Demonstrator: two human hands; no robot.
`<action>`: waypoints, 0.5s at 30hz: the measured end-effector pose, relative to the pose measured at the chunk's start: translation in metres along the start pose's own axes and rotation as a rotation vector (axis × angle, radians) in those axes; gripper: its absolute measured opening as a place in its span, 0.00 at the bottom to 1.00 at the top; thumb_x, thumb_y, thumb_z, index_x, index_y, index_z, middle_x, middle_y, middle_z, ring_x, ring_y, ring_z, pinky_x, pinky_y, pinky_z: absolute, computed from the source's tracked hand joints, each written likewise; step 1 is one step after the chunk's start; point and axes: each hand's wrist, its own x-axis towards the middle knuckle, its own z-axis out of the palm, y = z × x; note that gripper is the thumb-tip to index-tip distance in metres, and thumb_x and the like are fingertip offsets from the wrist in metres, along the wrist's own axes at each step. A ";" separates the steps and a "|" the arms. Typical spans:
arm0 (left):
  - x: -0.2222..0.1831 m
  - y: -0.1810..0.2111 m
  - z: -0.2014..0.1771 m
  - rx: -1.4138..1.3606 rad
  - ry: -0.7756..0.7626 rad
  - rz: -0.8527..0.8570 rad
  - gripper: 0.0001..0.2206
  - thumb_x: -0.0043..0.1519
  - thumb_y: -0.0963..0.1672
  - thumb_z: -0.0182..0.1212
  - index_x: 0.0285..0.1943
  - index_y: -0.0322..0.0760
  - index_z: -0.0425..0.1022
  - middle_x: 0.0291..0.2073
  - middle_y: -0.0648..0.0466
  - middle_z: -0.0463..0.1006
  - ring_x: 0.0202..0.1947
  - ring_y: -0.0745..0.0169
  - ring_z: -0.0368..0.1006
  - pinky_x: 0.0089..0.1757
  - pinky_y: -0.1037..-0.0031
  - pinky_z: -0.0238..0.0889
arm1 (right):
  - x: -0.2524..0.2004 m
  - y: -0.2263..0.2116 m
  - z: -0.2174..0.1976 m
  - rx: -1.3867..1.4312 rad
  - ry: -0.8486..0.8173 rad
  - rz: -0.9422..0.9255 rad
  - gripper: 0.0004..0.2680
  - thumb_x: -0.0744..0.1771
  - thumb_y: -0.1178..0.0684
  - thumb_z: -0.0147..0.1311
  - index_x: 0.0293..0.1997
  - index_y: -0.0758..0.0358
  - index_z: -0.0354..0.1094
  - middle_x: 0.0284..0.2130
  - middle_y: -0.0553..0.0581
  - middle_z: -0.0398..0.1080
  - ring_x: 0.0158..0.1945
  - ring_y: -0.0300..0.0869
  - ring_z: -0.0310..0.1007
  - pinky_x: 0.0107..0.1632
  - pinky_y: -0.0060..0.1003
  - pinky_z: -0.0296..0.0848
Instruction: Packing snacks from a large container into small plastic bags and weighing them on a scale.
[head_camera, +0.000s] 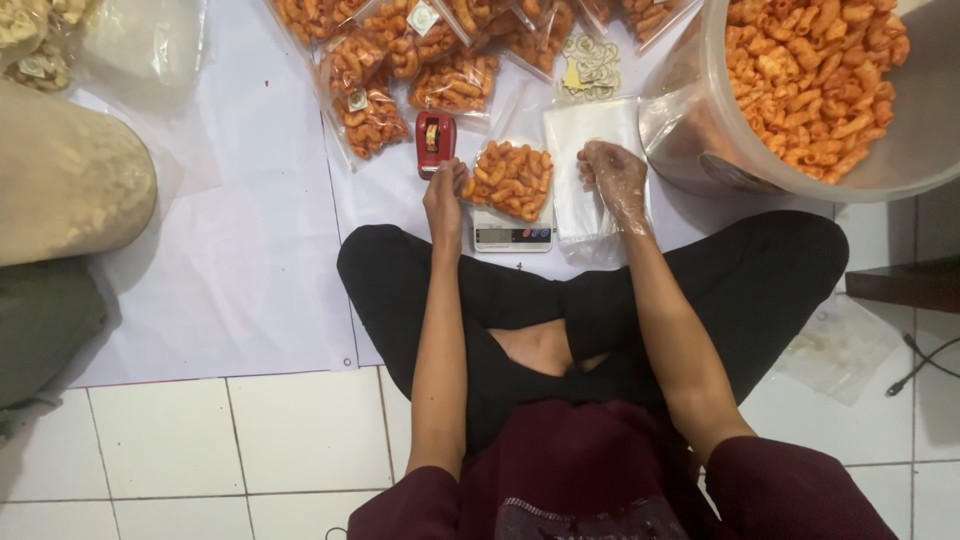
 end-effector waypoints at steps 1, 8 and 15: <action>-0.001 0.000 0.000 0.017 0.008 0.000 0.27 0.72 0.56 0.49 0.64 0.31 0.74 0.56 0.36 0.77 0.60 0.40 0.72 0.61 0.59 0.62 | -0.002 -0.001 0.000 -0.019 -0.007 0.004 0.07 0.64 0.51 0.61 0.37 0.64 0.78 0.24 0.61 0.75 0.23 0.35 0.75 0.26 0.27 0.79; 0.013 -0.031 -0.008 0.345 0.067 0.014 0.17 0.65 0.53 0.63 0.56 0.42 0.82 0.50 0.46 0.82 0.56 0.47 0.76 0.58 0.61 0.66 | -0.006 0.004 0.010 -0.099 -0.070 0.008 0.08 0.65 0.49 0.63 0.43 0.61 0.78 0.28 0.63 0.77 0.26 0.37 0.77 0.30 0.29 0.79; 0.015 -0.034 -0.004 0.473 0.075 0.074 0.11 0.61 0.52 0.68 0.48 0.51 0.85 0.44 0.59 0.83 0.49 0.56 0.79 0.53 0.65 0.70 | 0.002 0.008 0.033 -0.251 -0.135 0.012 0.11 0.65 0.44 0.65 0.48 0.54 0.78 0.34 0.60 0.78 0.34 0.41 0.81 0.35 0.33 0.82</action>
